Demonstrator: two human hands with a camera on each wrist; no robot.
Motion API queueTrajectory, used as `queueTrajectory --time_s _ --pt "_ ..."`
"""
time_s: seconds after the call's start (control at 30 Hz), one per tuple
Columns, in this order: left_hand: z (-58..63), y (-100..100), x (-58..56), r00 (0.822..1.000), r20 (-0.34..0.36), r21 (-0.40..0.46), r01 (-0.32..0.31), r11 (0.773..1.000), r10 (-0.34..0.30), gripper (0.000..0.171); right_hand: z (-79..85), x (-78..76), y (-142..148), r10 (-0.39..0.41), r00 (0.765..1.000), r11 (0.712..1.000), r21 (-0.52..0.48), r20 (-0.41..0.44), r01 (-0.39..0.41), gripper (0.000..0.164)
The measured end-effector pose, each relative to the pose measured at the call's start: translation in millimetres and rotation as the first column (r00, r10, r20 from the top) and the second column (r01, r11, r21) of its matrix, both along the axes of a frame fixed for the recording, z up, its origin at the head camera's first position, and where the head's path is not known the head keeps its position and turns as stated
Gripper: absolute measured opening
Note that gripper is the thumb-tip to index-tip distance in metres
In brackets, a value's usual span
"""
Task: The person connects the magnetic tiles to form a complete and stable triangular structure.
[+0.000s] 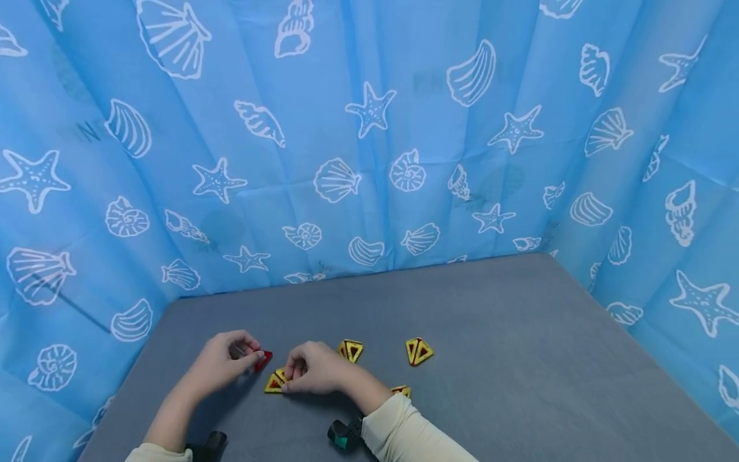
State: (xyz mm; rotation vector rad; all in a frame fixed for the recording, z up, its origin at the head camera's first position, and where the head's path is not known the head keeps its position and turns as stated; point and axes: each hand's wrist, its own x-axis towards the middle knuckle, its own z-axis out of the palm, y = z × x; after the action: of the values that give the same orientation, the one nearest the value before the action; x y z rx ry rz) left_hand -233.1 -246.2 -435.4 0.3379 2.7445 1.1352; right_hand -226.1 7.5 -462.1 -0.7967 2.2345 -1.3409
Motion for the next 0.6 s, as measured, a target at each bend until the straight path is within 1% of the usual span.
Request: queueTrajectory --time_s 0.2,0.27,0.37,0.47,0.6 --pt "-1.9 4.4 10.3 0.999 0.033 0.019 0.001 1.000 -0.002 0.011 -0.9 -0.1 -1.0 0.004 1.000 1.000 0.000 0.001 -0.004 0.011" --pt "-2.0 5.9 12.5 0.999 0.046 0.026 0.012 1.000 -0.013 0.012 -0.8 -0.1 -1.4 0.004 1.000 1.000 0.000 -0.003 -0.004 0.010" --pt "-2.0 7.5 14.9 0.998 0.058 0.035 0.021 0.999 -0.023 0.013 -0.1 0.4 -1.8 0.005 1.000 1.000 0.001 -0.012 -0.005 0.010" --pt "-1.6 9.2 17.0 0.998 0.068 0.045 0.014 0.999 -0.017 0.014 0.9 1.4 -1.9 0.006 1.000 1.000 0.000 -0.011 -0.006 0.010" --pt "-3.9 10.7 17.3 0.998 0.059 0.050 0.007 0.999 -0.010 0.015 1.1 2.1 -2.4 0.001 1.000 1.000 -0.003 -0.013 -0.001 0.011"
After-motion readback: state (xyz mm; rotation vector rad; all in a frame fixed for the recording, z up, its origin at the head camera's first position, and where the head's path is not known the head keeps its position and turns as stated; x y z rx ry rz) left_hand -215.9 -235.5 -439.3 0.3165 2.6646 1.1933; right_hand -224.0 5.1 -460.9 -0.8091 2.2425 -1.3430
